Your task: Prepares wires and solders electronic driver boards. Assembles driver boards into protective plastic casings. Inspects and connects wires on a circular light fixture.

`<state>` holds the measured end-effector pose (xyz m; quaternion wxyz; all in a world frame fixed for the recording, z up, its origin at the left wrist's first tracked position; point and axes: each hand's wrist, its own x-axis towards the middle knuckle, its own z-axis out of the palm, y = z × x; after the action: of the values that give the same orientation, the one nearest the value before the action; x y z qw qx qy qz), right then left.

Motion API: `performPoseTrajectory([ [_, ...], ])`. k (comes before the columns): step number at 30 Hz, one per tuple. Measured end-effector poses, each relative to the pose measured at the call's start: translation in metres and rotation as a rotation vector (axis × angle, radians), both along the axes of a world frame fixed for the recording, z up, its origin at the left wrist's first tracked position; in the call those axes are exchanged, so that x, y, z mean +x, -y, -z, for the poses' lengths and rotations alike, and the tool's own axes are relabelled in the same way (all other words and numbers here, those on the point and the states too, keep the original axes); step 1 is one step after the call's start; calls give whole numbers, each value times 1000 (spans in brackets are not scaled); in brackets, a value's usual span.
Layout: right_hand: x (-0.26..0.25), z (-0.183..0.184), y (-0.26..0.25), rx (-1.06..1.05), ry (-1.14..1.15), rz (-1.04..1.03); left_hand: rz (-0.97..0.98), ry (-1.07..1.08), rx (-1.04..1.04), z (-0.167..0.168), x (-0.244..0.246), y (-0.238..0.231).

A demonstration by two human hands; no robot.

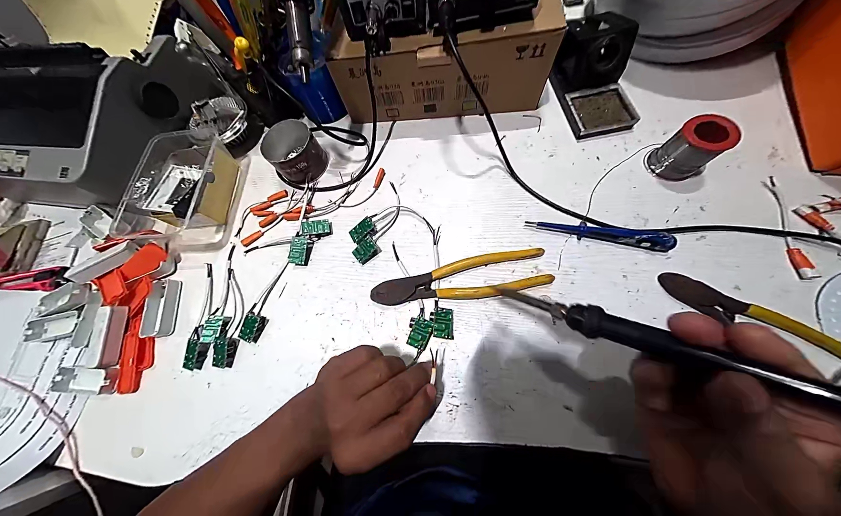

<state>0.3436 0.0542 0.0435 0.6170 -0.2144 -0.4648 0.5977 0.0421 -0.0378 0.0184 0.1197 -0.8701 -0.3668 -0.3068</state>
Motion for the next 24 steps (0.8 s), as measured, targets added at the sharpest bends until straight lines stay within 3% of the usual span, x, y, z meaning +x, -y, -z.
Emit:
performPoseTrajectory([
  [9, 11, 12, 4, -256, -194, -19, 65, -24, -41, 7, 2, -14],
  [18, -14, 19, 5, -398, 31, 75, 39, -32, -78, 7, 3, -17],
  [24, -16, 17, -13, -440, 181, 32, 32, -34, -81, 8, 1, -16],
])
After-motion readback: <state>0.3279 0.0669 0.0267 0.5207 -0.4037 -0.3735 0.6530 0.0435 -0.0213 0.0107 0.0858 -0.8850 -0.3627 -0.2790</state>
